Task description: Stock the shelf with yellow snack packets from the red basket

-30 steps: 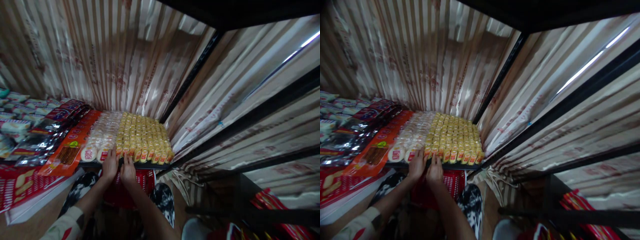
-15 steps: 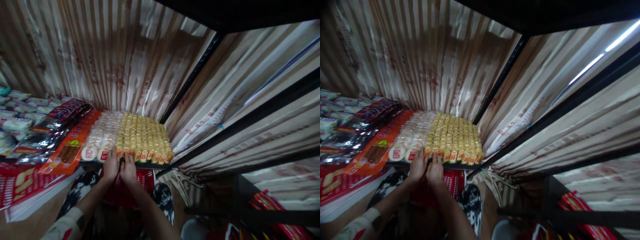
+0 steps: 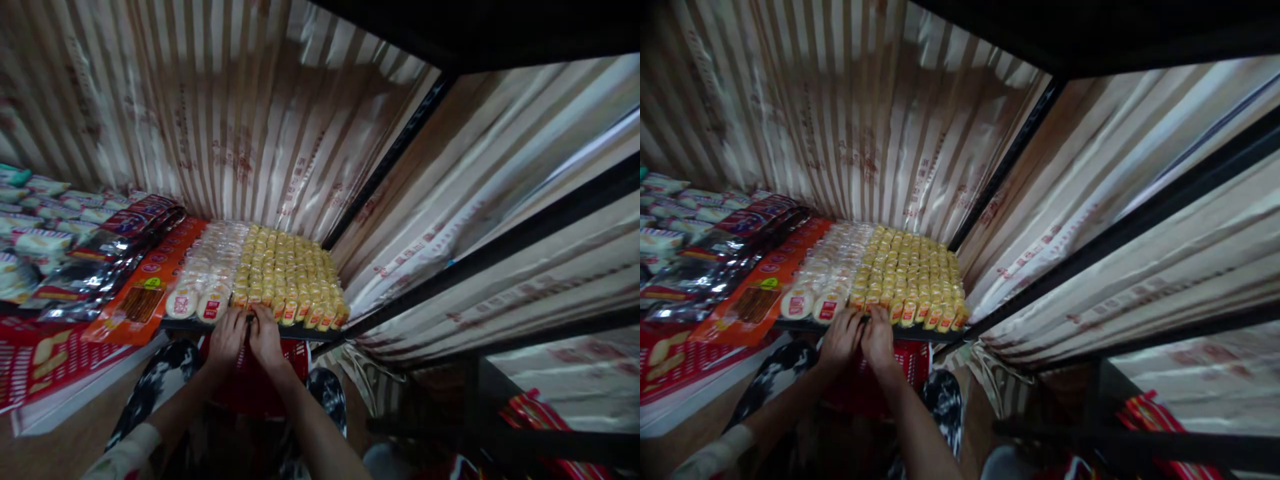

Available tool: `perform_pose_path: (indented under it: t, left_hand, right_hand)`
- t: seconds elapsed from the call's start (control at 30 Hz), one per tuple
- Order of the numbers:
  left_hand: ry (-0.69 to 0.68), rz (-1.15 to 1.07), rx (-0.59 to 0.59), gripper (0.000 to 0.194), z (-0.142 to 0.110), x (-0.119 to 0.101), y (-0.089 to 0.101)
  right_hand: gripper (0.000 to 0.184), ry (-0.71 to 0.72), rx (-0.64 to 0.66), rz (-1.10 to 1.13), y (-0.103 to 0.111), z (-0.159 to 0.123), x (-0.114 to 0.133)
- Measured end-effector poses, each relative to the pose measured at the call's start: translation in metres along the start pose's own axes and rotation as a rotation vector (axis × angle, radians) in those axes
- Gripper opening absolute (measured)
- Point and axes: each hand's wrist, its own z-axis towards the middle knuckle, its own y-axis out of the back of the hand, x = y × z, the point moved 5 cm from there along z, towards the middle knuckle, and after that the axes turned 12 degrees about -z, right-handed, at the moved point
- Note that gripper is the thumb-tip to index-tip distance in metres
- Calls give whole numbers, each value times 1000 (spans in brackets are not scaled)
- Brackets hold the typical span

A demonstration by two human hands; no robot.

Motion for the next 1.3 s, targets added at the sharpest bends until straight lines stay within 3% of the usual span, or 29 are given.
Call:
perform_pose_path:
  t: [0.1,0.23,0.47,0.63,0.93,1.13,1.3]
  left_hand:
    - [-189,15,50,35,-5,-6,-6]
    - [-265,4,115,43,-12,-1,-17]
    - [-172,-44,218,40,-28,14,-50]
    - [-213,25,198,41,-25,18,-53]
    - [-292,35,220,53,-15,19,-37]
    - [-320,43,220,52,-11,15,-32]
    - [-274,16,218,56,-10,16,-32]
  right_hand:
    - [39,40,-24,-66,18,6,1]
    - [38,178,-4,-209,34,26,8]
    - [43,484,240,-437,-1,80,37]
    - [47,434,420,-569,-19,104,34]
    - [51,321,425,-611,-21,120,43]
    - [53,289,502,-637,-27,124,35]
    - [56,294,489,-664,-29,129,33]
